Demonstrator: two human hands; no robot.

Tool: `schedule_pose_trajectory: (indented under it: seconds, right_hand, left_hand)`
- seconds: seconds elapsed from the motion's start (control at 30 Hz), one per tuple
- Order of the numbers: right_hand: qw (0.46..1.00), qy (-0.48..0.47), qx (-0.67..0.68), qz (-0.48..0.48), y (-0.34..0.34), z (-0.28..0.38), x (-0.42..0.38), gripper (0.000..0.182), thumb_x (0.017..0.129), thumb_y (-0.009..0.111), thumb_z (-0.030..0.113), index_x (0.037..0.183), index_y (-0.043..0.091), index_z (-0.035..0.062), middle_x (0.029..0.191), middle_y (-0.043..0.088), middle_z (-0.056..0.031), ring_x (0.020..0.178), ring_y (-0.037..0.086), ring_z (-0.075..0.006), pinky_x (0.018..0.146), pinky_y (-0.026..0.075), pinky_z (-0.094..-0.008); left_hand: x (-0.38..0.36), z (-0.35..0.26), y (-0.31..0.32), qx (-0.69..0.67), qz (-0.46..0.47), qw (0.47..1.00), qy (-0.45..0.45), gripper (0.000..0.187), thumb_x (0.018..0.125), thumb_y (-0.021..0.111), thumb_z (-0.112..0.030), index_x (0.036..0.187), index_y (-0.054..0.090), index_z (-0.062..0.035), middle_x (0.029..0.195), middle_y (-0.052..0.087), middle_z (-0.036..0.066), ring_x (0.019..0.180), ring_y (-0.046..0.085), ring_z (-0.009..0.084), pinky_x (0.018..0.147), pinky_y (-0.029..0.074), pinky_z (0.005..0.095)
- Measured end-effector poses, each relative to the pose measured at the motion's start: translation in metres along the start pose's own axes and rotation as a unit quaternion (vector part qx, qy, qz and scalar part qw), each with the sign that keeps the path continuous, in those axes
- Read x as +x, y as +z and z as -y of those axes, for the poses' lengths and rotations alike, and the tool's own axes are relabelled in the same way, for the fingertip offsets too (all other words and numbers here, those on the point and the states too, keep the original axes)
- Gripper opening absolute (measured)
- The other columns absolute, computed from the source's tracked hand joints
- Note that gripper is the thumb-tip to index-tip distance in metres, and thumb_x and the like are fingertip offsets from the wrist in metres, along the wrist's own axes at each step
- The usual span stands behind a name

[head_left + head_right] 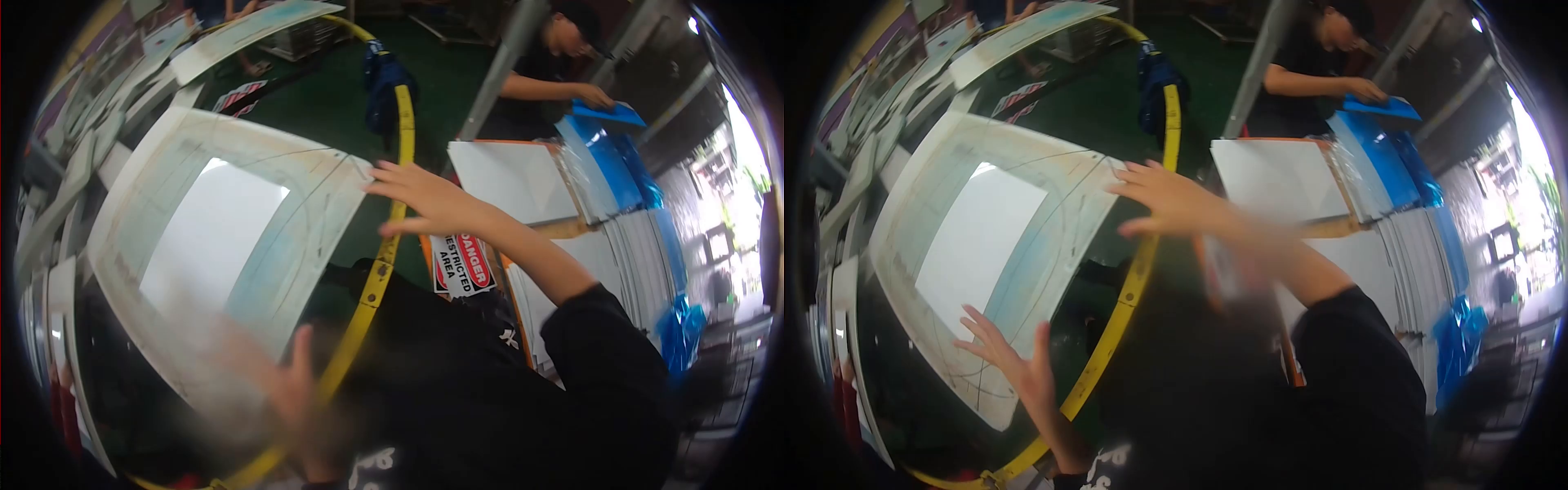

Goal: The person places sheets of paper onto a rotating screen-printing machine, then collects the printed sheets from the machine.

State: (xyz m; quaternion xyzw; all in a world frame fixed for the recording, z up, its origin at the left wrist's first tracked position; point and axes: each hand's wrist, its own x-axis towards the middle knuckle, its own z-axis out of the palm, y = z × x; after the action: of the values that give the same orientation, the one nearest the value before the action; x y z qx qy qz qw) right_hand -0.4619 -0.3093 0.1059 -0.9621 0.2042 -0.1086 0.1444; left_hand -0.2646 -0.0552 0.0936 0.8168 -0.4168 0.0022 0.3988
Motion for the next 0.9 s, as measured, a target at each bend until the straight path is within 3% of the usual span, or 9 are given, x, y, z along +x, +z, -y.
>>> schedule_pose_trajectory:
  seconds: [0.1,0.27,0.37,0.47,0.57,0.6,0.77,0.83,0.9]
  right_hand:
    - [0.969,0.224,-0.107,-0.003,-0.008,-0.008,-0.149,0.076,0.072,0.071,0.048,0.134,0.044,0.0118,0.139,0.036,-0.025,0.132,0.028,-0.043,0.109,0.024,-0.048]
    - [0.746,0.664,0.003,0.045,0.044,0.023,-0.307,0.116,0.065,0.073,0.059,0.146,0.008,0.0057,0.144,0.02,-0.0327,0.134,0.016,-0.0511,0.105,0.018,-0.0628]
    - [0.778,0.627,0.05,-0.015,0.078,0.041,-0.318,0.107,0.074,0.068,0.052,0.146,0.005,0.0046,0.146,0.012,-0.0323,0.136,0.004,-0.0502,0.103,0.012,-0.0656]
    - [0.794,0.589,-0.126,-0.08,0.115,0.052,-0.321,0.09,0.08,0.063,0.037,0.145,0.011,0.0035,0.145,0.016,-0.0304,0.137,0.008,-0.0453,0.104,0.012,-0.0619]
    - [0.79,0.609,0.017,-0.075,0.074,0.076,-0.295,0.081,0.081,0.06,0.027,0.144,0.016,0.0034,0.145,0.02,-0.0278,0.137,0.015,-0.0404,0.104,0.014,-0.0574]
    - [0.796,0.596,-0.011,-0.105,0.082,0.079,-0.299,0.079,0.078,0.061,0.022,0.143,0.02,0.0017,0.144,0.024,-0.0255,0.136,0.018,-0.0383,0.105,0.017,-0.0522]
    - [0.804,0.513,0.046,-0.297,0.095,0.087,-0.301,0.078,0.069,0.062,0.001,0.136,0.021,-0.0061,0.141,0.025,-0.0259,0.131,0.029,-0.0387,0.107,0.021,-0.0468]
    - [0.799,0.471,0.061,-0.368,0.116,0.075,-0.31,0.081,0.068,0.064,-0.002,0.134,0.017,-0.006,0.14,0.024,-0.0271,0.13,0.031,-0.0391,0.106,0.024,-0.0471]
    - [0.787,0.437,0.087,-0.427,0.134,0.06,-0.317,0.082,0.067,0.066,-0.003,0.13,0.014,-0.0057,0.139,0.023,-0.0286,0.128,0.033,-0.0402,0.106,0.027,-0.047]
  left_hand:
    - [-0.028,-0.039,-0.001,-0.077,0.077,0.992,0.068,0.08,0.08,0.068,-0.028,0.146,0.025,-0.0111,0.151,0.016,0.021,0.14,-0.008,0.04,0.109,0.001,0.0554]
    - [-0.045,-0.075,0.034,-0.16,0.283,0.937,0.129,0.08,0.079,0.07,-0.022,0.144,0.027,-0.0049,0.151,0.016,0.019,0.141,0.0,0.0378,0.112,0.01,0.0461]
    - [-0.06,-0.098,0.051,-0.211,0.342,0.898,0.181,0.078,0.08,0.071,-0.022,0.143,0.029,-0.0056,0.151,0.019,0.018,0.141,0.001,0.0385,0.112,0.013,0.046]
    - [-0.069,-0.124,0.056,-0.288,0.404,0.848,0.186,0.077,0.078,0.073,-0.022,0.141,0.033,-0.0043,0.146,0.029,0.018,0.139,0.01,0.0409,0.11,0.017,0.0463]
    - [-0.072,-0.122,0.075,-0.302,0.418,0.827,0.222,0.073,0.078,0.072,-0.018,0.139,0.035,-0.0026,0.143,0.035,0.018,0.138,0.016,0.0407,0.11,0.019,0.0456]
    - [-0.072,-0.129,0.078,-0.259,0.388,0.845,0.261,0.069,0.077,0.072,-0.016,0.136,0.039,-0.0007,0.134,0.045,0.017,0.131,0.031,0.0372,0.106,0.027,0.0424]
    - [-0.114,-0.144,0.154,-0.416,0.486,0.769,0.017,0.06,0.084,0.069,-0.026,0.13,0.043,0.0033,0.107,0.06,0.013,0.1,0.056,0.0205,0.089,0.043,0.0308]
    - [-0.142,-0.13,0.22,-0.334,0.66,0.666,-0.098,0.059,0.087,0.064,-0.034,0.127,0.045,0.0059,0.104,0.06,0.013,0.094,0.056,0.0149,0.083,0.044,0.0251]
    - [-0.195,-0.098,0.294,-0.342,0.603,0.695,0.193,0.06,0.087,0.064,-0.037,0.123,0.047,0.0072,0.095,0.061,0.012,0.085,0.057,0.0138,0.075,0.045,0.0246]
